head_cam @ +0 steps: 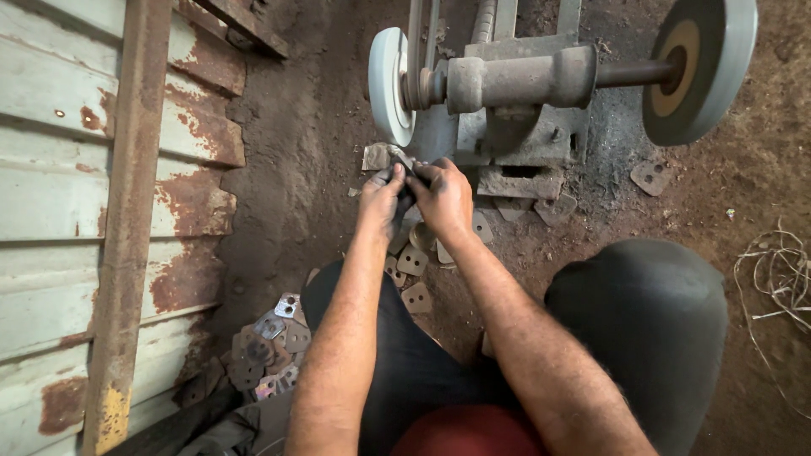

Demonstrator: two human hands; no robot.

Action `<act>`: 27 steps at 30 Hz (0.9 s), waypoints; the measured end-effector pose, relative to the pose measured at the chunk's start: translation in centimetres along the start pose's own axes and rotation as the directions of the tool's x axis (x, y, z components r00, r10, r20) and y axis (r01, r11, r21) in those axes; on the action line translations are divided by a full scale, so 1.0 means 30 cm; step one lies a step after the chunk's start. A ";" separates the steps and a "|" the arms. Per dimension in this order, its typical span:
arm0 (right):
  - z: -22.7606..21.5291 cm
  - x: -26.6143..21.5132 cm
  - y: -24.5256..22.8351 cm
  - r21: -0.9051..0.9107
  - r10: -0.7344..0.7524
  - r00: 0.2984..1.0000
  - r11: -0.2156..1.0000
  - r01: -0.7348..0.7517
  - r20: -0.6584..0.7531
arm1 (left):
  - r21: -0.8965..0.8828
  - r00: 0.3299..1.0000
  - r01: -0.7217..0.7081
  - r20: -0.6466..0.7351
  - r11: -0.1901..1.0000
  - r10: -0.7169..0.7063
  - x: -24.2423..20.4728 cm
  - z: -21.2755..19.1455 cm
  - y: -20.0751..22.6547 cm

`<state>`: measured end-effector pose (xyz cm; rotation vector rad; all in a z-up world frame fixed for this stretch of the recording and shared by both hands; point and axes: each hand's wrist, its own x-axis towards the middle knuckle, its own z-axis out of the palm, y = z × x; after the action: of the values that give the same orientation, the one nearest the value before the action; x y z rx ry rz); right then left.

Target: Grinding and mounting metal parts using a grinding wheel and a lathe.

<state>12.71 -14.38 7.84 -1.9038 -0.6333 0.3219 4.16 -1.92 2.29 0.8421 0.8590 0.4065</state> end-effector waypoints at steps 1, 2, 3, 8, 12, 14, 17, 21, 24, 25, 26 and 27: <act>0.002 0.002 0.003 0.000 -0.005 1.000 1.000 0.005 0.006 | 0.010 1.000 -0.005 -0.027 1.000 0.005 0.015 -0.017 -0.014; 0.003 0.005 0.002 0.001 -0.006 1.000 1.000 0.006 0.008 | 0.009 1.000 -0.005 -0.029 1.000 0.006 0.012 -0.011 -0.008; 0.004 0.009 0.000 0.030 0.016 1.000 0.999 -0.017 0.016 | 0.004 0.999 -0.006 -0.052 1.000 0.006 0.009 -0.005 -0.003; -0.008 0.014 -0.012 0.079 0.101 0.992 0.991 -0.107 0.082 | -0.007 0.996 -0.014 -0.088 1.000 0.014 -0.004 0.013 0.008; -0.002 0.015 -0.005 0.082 0.012 0.999 0.996 -0.015 0.038 | 0.042 0.993 -0.033 -0.113 0.999 0.038 -0.003 0.012 0.007; 0.002 0.014 -0.003 0.094 0.006 0.999 0.996 -0.010 0.039 | 0.058 0.991 -0.045 -0.123 0.997 0.052 0.003 0.009 0.002; 0.007 0.011 0.004 0.083 -0.013 1.000 0.996 0.012 0.017 | 0.097 0.986 -0.104 -0.117 0.990 0.116 0.003 0.013 -0.004; 0.003 0.012 -0.001 0.111 -0.007 1.000 0.994 0.004 0.025 | 0.131 0.984 -0.125 -0.114 0.983 0.141 -0.015 0.035 0.014; -0.011 0.014 -0.022 0.078 0.013 0.999 0.997 -0.016 0.034 | 0.142 0.984 -0.126 -0.106 0.982 0.142 -0.027 0.044 0.024; -0.015 0.013 -0.028 0.073 0.038 0.998 0.997 -0.041 0.041 | 0.153 0.984 -0.131 -0.099 0.980 0.147 -0.030 0.045 0.025; -0.017 0.013 -0.030 0.068 0.037 0.998 0.997 -0.039 0.043 | 0.148 0.984 -0.130 -0.100 0.980 0.146 -0.032 0.049 0.025; -0.018 0.012 -0.032 0.080 0.054 0.997 0.995 -0.058 0.047 | 0.157 0.984 -0.136 -0.093 0.978 0.152 -0.035 0.052 0.025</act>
<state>13.00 -14.30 8.96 -1.8428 -0.5886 0.4218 4.78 -2.85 3.97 1.0333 0.9371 0.5214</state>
